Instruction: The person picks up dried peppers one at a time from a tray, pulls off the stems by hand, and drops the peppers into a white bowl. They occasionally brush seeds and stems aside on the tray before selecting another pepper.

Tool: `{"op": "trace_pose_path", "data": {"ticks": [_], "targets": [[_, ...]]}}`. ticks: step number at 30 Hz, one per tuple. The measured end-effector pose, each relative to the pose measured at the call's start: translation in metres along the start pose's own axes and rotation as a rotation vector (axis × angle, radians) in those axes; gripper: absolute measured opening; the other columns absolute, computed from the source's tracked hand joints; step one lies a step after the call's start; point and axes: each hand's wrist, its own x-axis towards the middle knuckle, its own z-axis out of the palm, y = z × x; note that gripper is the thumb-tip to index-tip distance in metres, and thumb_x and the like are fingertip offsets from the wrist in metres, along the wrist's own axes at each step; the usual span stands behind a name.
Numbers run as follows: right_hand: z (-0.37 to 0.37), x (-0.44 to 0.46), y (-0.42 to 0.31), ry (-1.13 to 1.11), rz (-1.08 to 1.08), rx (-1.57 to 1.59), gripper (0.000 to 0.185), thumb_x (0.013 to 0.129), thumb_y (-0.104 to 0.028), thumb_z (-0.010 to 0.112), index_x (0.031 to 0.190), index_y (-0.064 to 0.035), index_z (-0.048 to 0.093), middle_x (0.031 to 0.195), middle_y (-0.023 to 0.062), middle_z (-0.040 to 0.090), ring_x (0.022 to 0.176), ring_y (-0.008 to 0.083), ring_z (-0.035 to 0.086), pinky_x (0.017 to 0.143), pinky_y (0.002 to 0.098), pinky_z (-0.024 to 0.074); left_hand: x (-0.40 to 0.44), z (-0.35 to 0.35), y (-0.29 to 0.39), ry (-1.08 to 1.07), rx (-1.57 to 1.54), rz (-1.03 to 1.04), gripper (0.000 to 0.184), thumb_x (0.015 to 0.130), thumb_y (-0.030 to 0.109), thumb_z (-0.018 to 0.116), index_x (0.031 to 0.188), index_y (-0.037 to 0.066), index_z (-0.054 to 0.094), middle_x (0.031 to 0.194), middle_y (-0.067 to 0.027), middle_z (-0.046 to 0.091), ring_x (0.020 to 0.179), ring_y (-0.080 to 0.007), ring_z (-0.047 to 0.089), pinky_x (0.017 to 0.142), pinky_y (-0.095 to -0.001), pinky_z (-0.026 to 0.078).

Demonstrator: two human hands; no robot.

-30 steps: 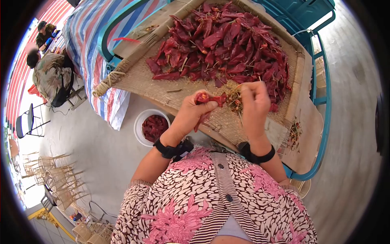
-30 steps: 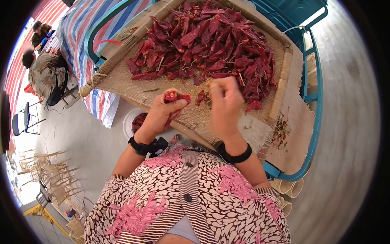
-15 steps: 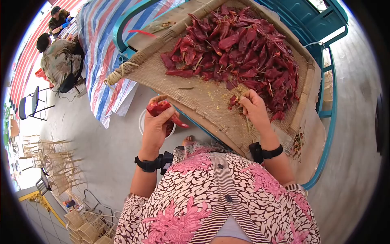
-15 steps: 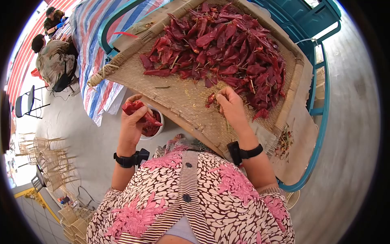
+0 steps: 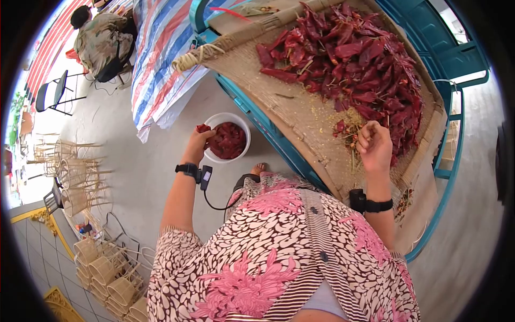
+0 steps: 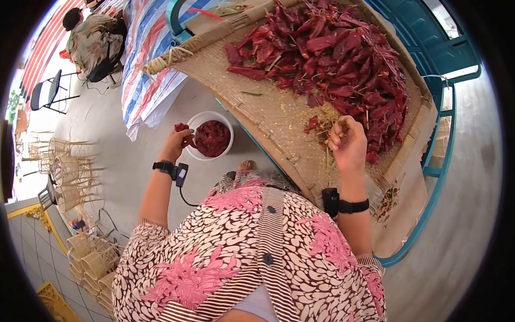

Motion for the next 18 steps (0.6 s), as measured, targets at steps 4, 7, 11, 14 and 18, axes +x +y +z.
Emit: {"op": "trace_pose_path", "data": {"ticks": [4,7,11,14,18], "targets": [[-0.006,-0.002,-0.001,0.023,-0.033,-0.558,0.016,0.092,-0.019,0.055,0.097,-0.0055,0.061,0.072,0.0003,0.053,0.058,0.0117,0.048,0.053,0.0265,0.0407,0.028,-0.002,-0.029,0.037,-0.018,-0.012,0.017,0.082,0.009,0.067,0.094,0.011,0.055,0.086,-0.0008,0.063,0.078,-0.0149,0.064,0.066,-0.0286,0.051],[0.003,0.001,0.010,0.137,-0.276,-1.295,0.023,0.088,-0.020,0.062,0.105,-0.0056,0.065,0.075,0.0052,0.063,0.066,0.0168,0.060,0.061,0.0304,0.0472,0.008,0.021,-0.016,0.133,0.121,-0.092,0.061,0.075,0.021,0.073,0.126,0.007,0.044,0.107,-0.0085,0.061,0.100,-0.0180,0.060,0.088,-0.0354,0.048],[0.028,-0.007,0.012,0.145,-0.277,-1.668,0.026,0.085,-0.018,0.061,0.111,-0.0142,0.065,0.082,0.0121,0.066,0.075,0.0265,0.065,0.068,0.0377,0.0496,0.014,0.033,-0.020,0.200,0.021,-0.018,0.075,0.080,0.009,0.066,0.142,-0.003,0.026,0.119,-0.0179,0.057,0.095,-0.0232,0.062,0.082,-0.0343,0.051],[0.021,0.005,0.017,0.082,-0.388,-1.788,0.031,0.084,-0.018,0.062,0.114,-0.0173,0.066,0.084,0.0146,0.067,0.076,0.0283,0.065,0.070,0.0378,0.0500,-0.029,0.066,0.022,0.304,-0.022,0.271,0.051,0.087,0.007,0.059,0.133,-0.003,0.041,0.114,-0.0126,0.059,0.100,-0.0190,0.058,0.089,-0.0327,0.047],[0.022,0.011,0.015,0.020,-0.402,-1.832,0.029,0.083,-0.019,0.063,0.112,-0.0147,0.067,0.086,0.0151,0.067,0.082,0.0300,0.066,0.073,0.0382,0.0509,-0.095,0.106,0.078,0.330,0.140,0.680,0.034,0.091,0.004,0.055,0.124,0.000,0.050,0.108,-0.0084,0.060,0.094,-0.0149,0.058,0.085,-0.0276,0.047]]}}
